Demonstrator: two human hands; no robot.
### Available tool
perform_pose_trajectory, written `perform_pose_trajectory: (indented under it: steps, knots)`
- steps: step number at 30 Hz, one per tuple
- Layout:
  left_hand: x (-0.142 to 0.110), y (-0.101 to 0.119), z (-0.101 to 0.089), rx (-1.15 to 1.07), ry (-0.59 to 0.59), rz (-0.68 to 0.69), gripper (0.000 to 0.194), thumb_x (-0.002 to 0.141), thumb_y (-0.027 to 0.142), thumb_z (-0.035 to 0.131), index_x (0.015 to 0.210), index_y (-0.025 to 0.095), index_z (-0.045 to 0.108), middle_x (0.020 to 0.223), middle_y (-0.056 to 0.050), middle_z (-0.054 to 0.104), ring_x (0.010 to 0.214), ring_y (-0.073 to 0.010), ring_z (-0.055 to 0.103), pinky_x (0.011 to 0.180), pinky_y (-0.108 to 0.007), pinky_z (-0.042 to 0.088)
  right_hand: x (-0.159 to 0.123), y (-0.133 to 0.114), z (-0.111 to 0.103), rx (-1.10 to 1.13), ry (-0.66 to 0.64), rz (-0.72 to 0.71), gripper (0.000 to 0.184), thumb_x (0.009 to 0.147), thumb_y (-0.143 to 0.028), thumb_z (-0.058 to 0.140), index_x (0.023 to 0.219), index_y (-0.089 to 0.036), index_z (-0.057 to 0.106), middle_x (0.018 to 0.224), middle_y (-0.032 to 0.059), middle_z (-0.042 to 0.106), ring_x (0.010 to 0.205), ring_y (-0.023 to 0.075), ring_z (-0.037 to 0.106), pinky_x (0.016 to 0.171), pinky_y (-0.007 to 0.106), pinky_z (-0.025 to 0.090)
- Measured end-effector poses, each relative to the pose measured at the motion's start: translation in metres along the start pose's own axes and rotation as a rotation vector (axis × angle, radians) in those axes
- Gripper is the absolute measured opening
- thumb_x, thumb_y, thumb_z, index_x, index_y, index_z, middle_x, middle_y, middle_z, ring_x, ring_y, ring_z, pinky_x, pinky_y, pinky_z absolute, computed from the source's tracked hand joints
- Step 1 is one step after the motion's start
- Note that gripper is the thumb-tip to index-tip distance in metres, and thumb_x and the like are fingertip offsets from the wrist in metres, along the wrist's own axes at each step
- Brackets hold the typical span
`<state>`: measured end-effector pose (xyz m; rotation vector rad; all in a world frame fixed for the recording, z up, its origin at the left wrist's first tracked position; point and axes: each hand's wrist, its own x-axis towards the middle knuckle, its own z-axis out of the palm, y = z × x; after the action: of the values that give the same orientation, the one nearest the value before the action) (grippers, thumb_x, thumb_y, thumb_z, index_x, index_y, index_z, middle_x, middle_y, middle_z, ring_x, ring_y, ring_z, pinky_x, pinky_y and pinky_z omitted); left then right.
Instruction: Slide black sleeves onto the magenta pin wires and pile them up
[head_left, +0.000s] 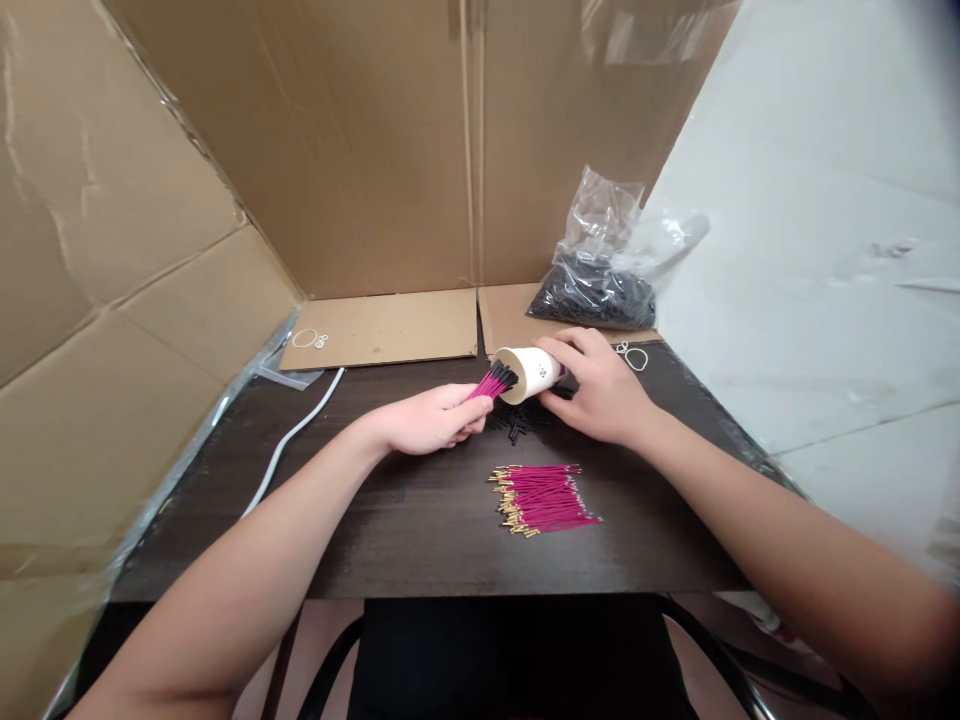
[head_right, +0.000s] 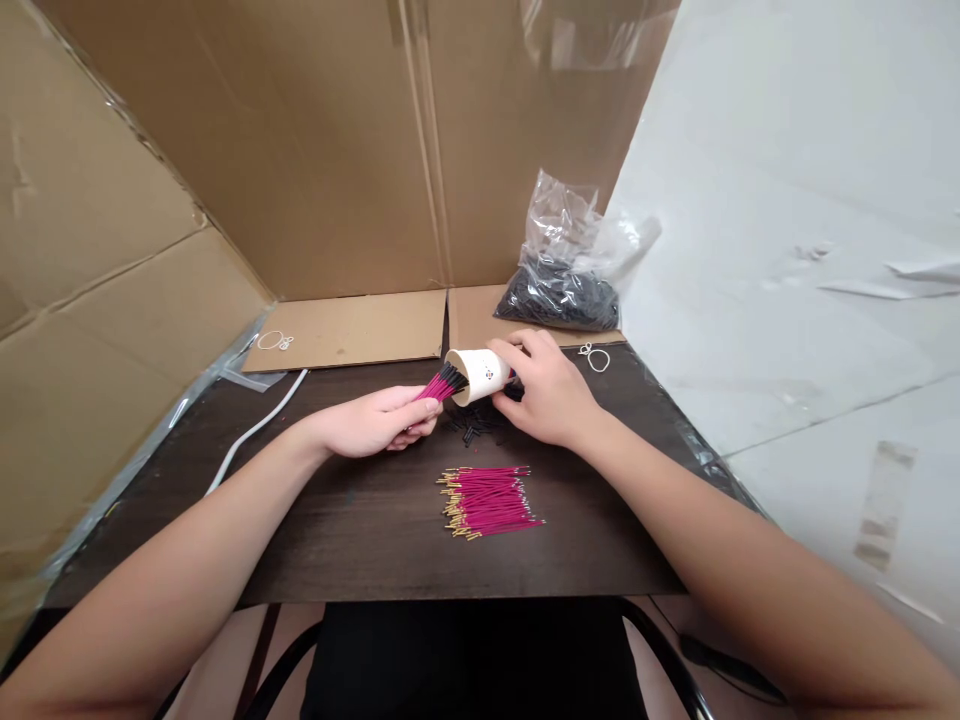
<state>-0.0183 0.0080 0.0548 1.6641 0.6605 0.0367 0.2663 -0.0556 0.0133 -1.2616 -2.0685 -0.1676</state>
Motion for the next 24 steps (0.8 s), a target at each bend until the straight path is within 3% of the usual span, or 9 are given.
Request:
perform_pose_trajectory:
  steps: [7, 11, 17, 19, 24]
  knots:
    - [-0.004, 0.008, -0.002, 0.489, 0.064, -0.020, 0.043, 0.112, 0.054, 0.040, 0.092, 0.019, 0.055, 0.091, -0.004, 0.065, 0.077, -0.0153, 0.053, 0.075, -0.032, 0.045, 0.000, -0.015, -0.004, -0.202, -0.004, -0.145, 0.052, 0.093, -0.018, 0.069, 0.144, -0.014, 0.062, 0.130, 0.0200, 0.065, 0.112, 0.0373, 0.059, 0.093, 0.054, 0.058]
    - [-0.006, 0.015, 0.003, 0.531, 0.076, 0.041, 0.037, 0.111, 0.048, 0.042, 0.102, 0.019, 0.062, 0.100, -0.006, 0.072, 0.084, -0.0180, 0.060, 0.081, -0.032, 0.048, 0.000, -0.025, -0.006, -0.218, 0.006, -0.192, 0.054, 0.093, -0.017, 0.069, 0.146, -0.014, 0.060, 0.130, 0.0206, 0.065, 0.111, 0.0373, 0.058, 0.091, 0.054, 0.058]
    - [-0.012, 0.026, 0.017, 0.562, 0.118, 0.123, 0.030, 0.109, 0.037, 0.046, 0.121, 0.021, 0.068, 0.134, -0.006, 0.074, 0.116, -0.0226, 0.070, 0.102, -0.034, 0.051, -0.002, -0.033, -0.002, -0.152, 0.008, -0.228, 0.051, 0.096, -0.019, 0.071, 0.146, -0.012, 0.061, 0.130, 0.0203, 0.066, 0.108, 0.0347, 0.059, 0.090, 0.052, 0.058]
    - [-0.014, 0.029, 0.020, 0.568, 0.124, 0.128, 0.029, 0.109, 0.035, 0.047, 0.122, 0.022, 0.069, 0.135, -0.005, 0.074, 0.115, -0.0221, 0.071, 0.100, -0.034, 0.051, -0.003, -0.034, 0.000, -0.140, 0.008, -0.235, 0.051, 0.096, -0.020, 0.072, 0.145, -0.012, 0.062, 0.130, 0.0201, 0.066, 0.108, 0.0340, 0.059, 0.090, 0.051, 0.057]
    - [-0.015, 0.027, 0.023, 0.603, 0.138, 0.064, 0.025, 0.106, 0.033, 0.048, 0.115, 0.021, 0.068, 0.112, -0.004, 0.077, 0.089, -0.0192, 0.069, 0.080, -0.032, 0.049, -0.004, -0.037, 0.002, -0.105, 0.022, -0.245, 0.051, 0.096, -0.020, 0.071, 0.146, -0.014, 0.061, 0.129, 0.0201, 0.066, 0.108, 0.0335, 0.060, 0.089, 0.050, 0.057]
